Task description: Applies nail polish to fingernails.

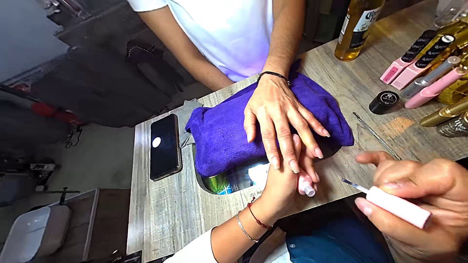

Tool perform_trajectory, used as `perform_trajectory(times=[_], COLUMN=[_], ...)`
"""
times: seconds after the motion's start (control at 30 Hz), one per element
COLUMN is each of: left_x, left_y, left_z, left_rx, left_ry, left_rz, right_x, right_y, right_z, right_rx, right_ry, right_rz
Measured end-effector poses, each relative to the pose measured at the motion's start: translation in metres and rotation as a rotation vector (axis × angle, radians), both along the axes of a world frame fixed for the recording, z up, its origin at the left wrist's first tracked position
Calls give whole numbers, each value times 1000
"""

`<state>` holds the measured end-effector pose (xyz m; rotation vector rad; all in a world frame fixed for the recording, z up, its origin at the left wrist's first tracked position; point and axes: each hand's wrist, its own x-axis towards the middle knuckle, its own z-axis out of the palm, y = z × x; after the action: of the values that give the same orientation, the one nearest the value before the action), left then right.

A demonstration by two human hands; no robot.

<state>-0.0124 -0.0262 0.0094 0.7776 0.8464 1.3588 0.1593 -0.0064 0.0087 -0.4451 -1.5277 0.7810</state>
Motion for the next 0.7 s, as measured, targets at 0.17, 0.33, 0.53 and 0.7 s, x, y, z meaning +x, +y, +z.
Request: perform_trajectory(times=[0.17, 0.33, 0.53, 0.7], left_x=[-5, -5, 4, 6], left_y=[-12, -13, -1, 0], left_z=[-1, 2, 1, -3], left_rx=[41, 85, 108, 140], left_ry=[-43, -12, 7, 45], left_rz=[65, 31, -22, -15], right_x=[7, -1, -11, -15], right_y=[-14, -23, -29, -28], right_z=[-4, -4, -1, -3], right_rx=[10, -13, 9, -9], right_ry=[-25, -64, -144, -199], right_rz=[4, 22, -2, -10])
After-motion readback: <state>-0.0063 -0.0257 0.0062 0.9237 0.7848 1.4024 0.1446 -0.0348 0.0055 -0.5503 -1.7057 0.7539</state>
